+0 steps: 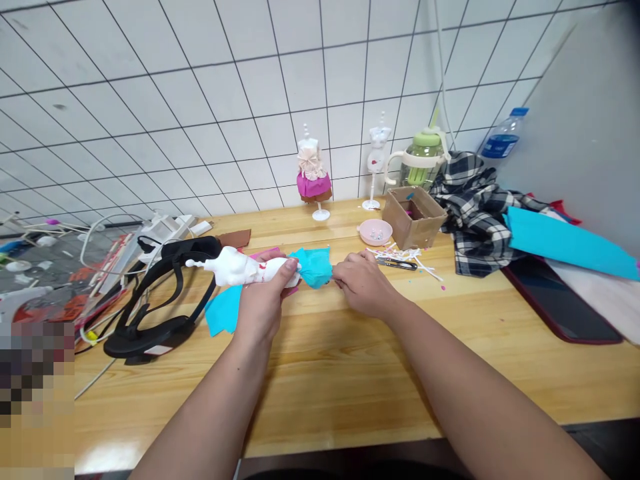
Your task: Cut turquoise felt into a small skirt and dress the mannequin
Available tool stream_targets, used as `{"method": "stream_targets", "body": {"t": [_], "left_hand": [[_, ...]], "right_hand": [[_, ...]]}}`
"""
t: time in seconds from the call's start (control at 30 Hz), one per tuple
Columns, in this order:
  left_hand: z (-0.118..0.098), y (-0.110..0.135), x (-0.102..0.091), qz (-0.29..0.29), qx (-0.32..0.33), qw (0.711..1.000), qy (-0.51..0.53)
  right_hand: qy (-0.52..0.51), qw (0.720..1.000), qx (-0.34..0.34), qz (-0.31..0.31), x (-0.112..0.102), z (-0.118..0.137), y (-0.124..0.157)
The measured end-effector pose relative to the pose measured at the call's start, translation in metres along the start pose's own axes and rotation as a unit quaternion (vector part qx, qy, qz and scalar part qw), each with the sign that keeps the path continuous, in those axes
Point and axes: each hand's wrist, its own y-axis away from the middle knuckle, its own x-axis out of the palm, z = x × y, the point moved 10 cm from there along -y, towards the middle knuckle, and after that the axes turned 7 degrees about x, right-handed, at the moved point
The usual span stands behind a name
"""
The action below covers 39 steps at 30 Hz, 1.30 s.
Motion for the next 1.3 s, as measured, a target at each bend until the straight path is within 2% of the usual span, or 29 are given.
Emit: {"method": "stream_targets", "body": {"t": [0.07, 0.23, 0.37, 0.43, 0.5, 0.57, 0.6, 0.67, 0.77, 0.83, 0.9, 0.97, 1.03, 1.13, 1.3], "left_hand": [[-0.001, 0.000, -0.003, -0.023, 0.008, 1.000, -0.012], [0.006, 0.000, 0.005, 0.008, -0.013, 0.999, 0.029], [0.015, 0.000, -0.003, -0.028, -0.041, 0.999, 0.003], [0.016, 0.000, -0.006, -0.052, -0.044, 0.998, 0.002], [0.012, -0.001, -0.009, -0.084, -0.028, 0.996, 0.025], [0.007, -0.002, -0.013, -0.122, -0.004, 0.990, 0.064], [0.005, -0.001, -0.015, -0.142, 0.007, 0.986, 0.083], [0.004, 0.001, -0.019, -0.172, 0.020, 0.979, 0.107], [0.007, 0.005, -0.018, -0.181, 0.012, 0.977, 0.113], [0.012, 0.009, -0.014, -0.171, -0.008, 0.979, 0.111], [0.016, 0.012, -0.011, -0.158, -0.022, 0.981, 0.110], [0.019, 0.014, -0.008, -0.150, -0.028, 0.982, 0.109], [0.020, 0.015, -0.007, -0.147, -0.031, 0.983, 0.109], [0.023, 0.016, -0.006, -0.142, -0.036, 0.983, 0.107], [0.028, 0.016, -0.003, -0.131, -0.047, 0.983, 0.117]], "right_hand": [[0.004, 1.000, -0.002, -0.002, 0.000, 0.001, 0.000], [0.012, 1.000, -0.001, -0.008, -0.004, -0.002, 0.001], [0.023, 1.000, -0.017, 0.004, -0.004, 0.001, 0.003], [0.024, 0.999, 0.003, -0.043, -0.013, 0.002, 0.004], [-0.010, 0.989, 0.049, -0.142, -0.033, 0.000, 0.008], [-0.104, 0.964, 0.096, -0.226, -0.048, -0.003, 0.017], [-0.170, 0.949, 0.114, -0.241, -0.049, -0.005, 0.019], [-0.302, 0.919, 0.145, -0.208, -0.037, -0.006, 0.019], [-0.439, 0.876, 0.179, -0.087, -0.002, 0.003, 0.012], [-0.508, 0.837, 0.202, -0.021, 0.018, 0.009, 0.010], [-0.567, 0.788, 0.239, 0.005, 0.030, 0.010, 0.011], [-0.612, 0.744, 0.269, 0.006, 0.036, 0.008, 0.012], [-0.642, 0.714, 0.279, 0.002, 0.038, 0.007, 0.012], [-0.659, 0.703, 0.268, 0.008, 0.037, 0.008, 0.010], [-0.623, 0.736, 0.263, 0.035, 0.043, 0.012, 0.009]]}}
